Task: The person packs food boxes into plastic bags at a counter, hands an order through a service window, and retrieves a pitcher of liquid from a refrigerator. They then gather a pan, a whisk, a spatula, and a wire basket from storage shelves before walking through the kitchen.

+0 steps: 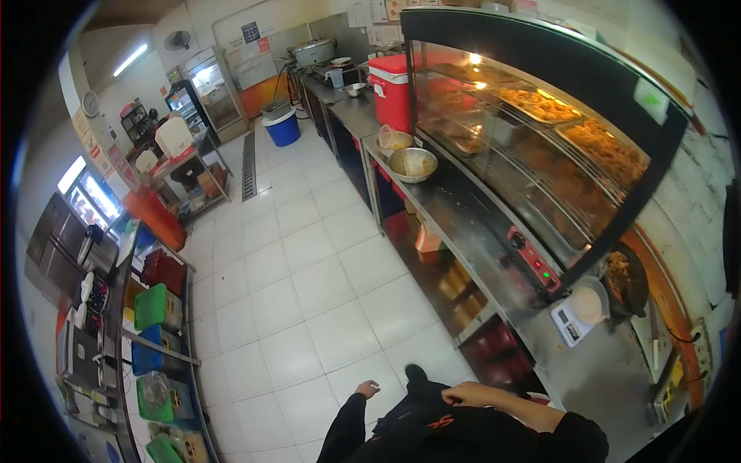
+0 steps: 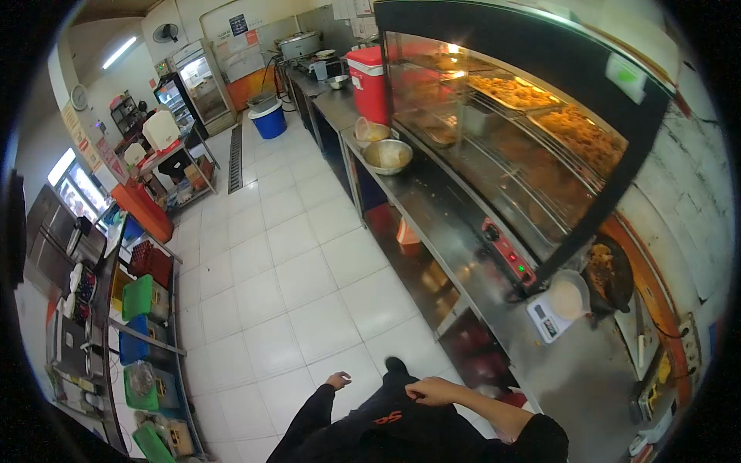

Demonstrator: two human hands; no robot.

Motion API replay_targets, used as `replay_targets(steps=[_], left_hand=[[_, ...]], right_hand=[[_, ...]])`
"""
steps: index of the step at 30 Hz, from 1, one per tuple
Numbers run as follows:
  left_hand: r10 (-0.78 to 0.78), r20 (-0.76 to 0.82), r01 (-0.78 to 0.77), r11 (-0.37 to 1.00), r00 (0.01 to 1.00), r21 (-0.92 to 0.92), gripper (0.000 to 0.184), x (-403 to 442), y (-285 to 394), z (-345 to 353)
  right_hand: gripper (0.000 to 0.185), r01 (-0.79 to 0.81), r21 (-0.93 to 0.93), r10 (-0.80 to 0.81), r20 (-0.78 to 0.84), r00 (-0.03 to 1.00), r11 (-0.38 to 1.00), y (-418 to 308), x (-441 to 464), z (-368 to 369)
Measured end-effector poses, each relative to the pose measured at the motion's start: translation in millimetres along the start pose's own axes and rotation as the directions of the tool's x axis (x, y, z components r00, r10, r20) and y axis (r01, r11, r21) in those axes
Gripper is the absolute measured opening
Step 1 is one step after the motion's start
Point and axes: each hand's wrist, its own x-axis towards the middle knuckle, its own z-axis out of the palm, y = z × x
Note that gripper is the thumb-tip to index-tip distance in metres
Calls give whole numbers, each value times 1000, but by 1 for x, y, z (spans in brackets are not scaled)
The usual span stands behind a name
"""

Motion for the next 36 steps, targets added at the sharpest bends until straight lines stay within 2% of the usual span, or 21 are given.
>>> replay_targets(steps=[1, 3, 5, 8, 9, 11, 12, 14, 15, 17, 18, 20, 21, 22, 24, 26, 30, 32, 34, 35, 36], left_hand=[[48, 38, -52, 991, 998, 121, 33, 12, 5, -21], [-12, 47, 7, 994, 999, 108, 33, 46, 1, -59], [-80, 59, 74, 992, 995, 100, 34, 72, -10, -100], [-98, -34, 100, 993, 995, 70, 32, 110, -31, -157], [-124, -27, 122, 991, 992, -57, 32, 120, -47, -172], [-72, 22, 75, 912, 997, -404, 30, 142, -88, -196], [-31, -12, 22, 888, 999, -459, 25, 142, -98, -210], [-298, -97, 176, 765, 950, -619, 18, 137, -109, -225], [-313, -74, 199, 750, 947, -631, 18, 134, -118, -224], [-185, -34, 165, 931, 982, -324, 13, 141, -149, -226], [299, -15, -291, 939, 954, 183, 16, 137, -162, -232], [387, 193, -429, 736, 901, 524, 17, 156, -182, -220], [75, 72, -81, 993, 995, 81, 18, 157, -193, -229], [-75, 67, 78, 996, 995, -44, 18, 162, -199, -245], [-147, 57, 151, 986, 987, -72, 20, 185, -215, -290], [-149, 36, 150, 988, 988, -32, 21, 210, -239, -346], [-133, 10, 131, 984, 991, 120, 24, 288, -277, -477], [-84, 26, 68, 928, 996, 366, 26, 342, -285, -542], [16, 34, -33, 792, 999, 610, 32, 402, -281, -606], [-102, 12, 76, 808, 995, 584, 32, 440, -270, -636], [14, -189, 67, 907, 982, 415, 31, 465, -260, -661]], right_hand=[[14, 18, -13, -18, -9, 1000, 1000, 9, 15, -5], [14, 48, -38, -49, -23, 999, 998, 11, 47, -38], [12, -156, 101, 155, 12, 988, 983, 10, 75, -74], [10, -274, 268, 276, 33, 961, 924, 44, 131, -134], [10, -262, 263, 264, 26, 964, 929, 54, 150, -158], [17, -274, 121, 286, -100, 953, 954, 66, 196, -196], [17, -268, 116, 280, -96, 955, 956, 57, 223, -220], [19, -243, -226, 140, -393, 909, 943, 34, 276, -261], [20, -218, -281, 91, -405, 910, 935, 33, 307, -278], [20, -181, -384, 5, -416, 909, 906, 20, 371, -315], [19, -167, -429, -30, -416, 909, 888, 6, 403, -333], [16, -15, -398, -154, -390, 908, 917, -15, 466, -359], [16, -12, -400, -159, -392, 906, 917, -29, 496, -368], [14, 80, -416, -244, -356, 902, 906, -46, 525, -380], [13, 171, -430, -329, -326, 886, 886, -85, 577, -407], [10, 350, -492, -535, -306, 788, 797, -130, 612, -437], [14, 626, -524, -815, -405, 414, 578, -238, 639, -517], [17, 792, -491, -910, -369, 188, 363, -274, 644, -543], [15, 885, -401, -946, -305, 114, 236, -297, 648, -567], [15, 877, -403, -937, -325, 131, 262, -305, 657, -577], [8, 908, -389, -953, -301, 35, 156, -312, 668, -587]])
